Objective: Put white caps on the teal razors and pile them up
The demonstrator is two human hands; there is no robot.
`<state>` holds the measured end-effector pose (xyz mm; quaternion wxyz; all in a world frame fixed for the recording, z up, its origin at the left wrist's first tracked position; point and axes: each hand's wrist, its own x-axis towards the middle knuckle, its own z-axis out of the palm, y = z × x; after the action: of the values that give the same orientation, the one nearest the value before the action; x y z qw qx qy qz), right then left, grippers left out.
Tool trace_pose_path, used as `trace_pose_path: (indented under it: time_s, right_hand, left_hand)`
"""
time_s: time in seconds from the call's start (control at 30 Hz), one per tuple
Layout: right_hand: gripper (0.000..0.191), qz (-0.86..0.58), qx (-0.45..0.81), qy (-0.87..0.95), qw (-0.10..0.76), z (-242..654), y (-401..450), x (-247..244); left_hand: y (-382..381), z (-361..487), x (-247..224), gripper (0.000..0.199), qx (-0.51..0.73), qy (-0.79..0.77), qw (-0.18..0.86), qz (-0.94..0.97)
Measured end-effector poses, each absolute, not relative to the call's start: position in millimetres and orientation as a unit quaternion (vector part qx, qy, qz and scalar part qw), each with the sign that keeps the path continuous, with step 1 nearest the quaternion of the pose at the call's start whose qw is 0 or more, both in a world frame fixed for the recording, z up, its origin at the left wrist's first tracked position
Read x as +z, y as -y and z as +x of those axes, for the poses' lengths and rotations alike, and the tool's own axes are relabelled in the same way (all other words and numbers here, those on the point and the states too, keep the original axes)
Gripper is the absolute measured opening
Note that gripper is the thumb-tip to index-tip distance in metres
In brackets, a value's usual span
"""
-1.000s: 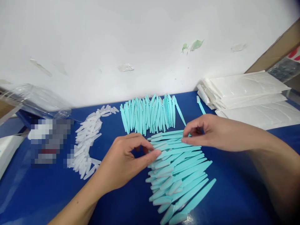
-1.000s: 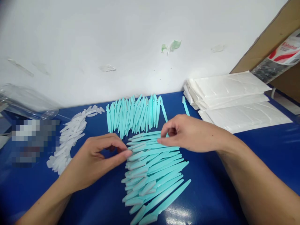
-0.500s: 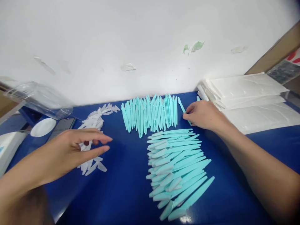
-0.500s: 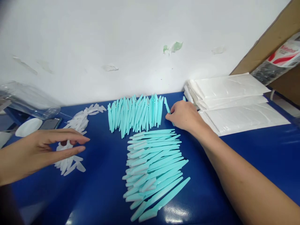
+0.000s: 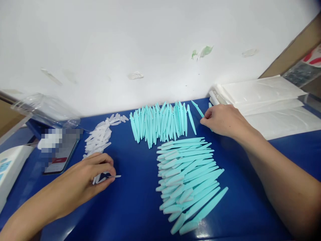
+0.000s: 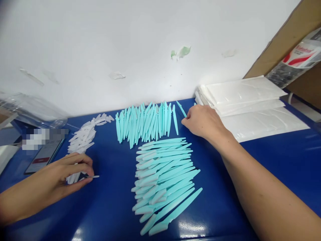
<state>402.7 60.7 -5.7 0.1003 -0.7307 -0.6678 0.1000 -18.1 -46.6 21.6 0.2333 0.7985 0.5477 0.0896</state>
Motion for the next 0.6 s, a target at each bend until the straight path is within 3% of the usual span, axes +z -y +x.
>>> trace_pose_path:
  time_s: [0.07,0.13,0.23,0.3,0.43,0.6]
  right_hand:
    - [0.011,-0.721,0.128,0.670,0.120,406,-53,3]
    - [0.011,-0.674,0.240,0.684,0.144,407,-44,10]
    - [0.011,-0.537,0.487,0.666,0.177,403,-32,16]
    - [0.014,-0.469,0.582,0.640,0.176,399,-27,16]
    - [0.023,-0.420,0.633,0.631,0.155,390,-22,13]
    - [0.022,-0.441,0.633,0.616,0.158,379,-20,7]
  left_hand:
    - [37,-15,24,0.020,0.021,-0.524,0.271,0.807]
    - [26,-8,27,0.025,0.024,-0.537,0.301,0.787]
    - [10,16,33,0.045,0.152,-0.575,0.346,0.725]
    - [0,37,34,0.037,0.250,-0.598,0.386,0.657]
    - [-13,67,23,0.033,0.377,-0.552,0.493,0.558]
    - [-7,73,2,0.041,0.307,-0.558,0.485,0.599]
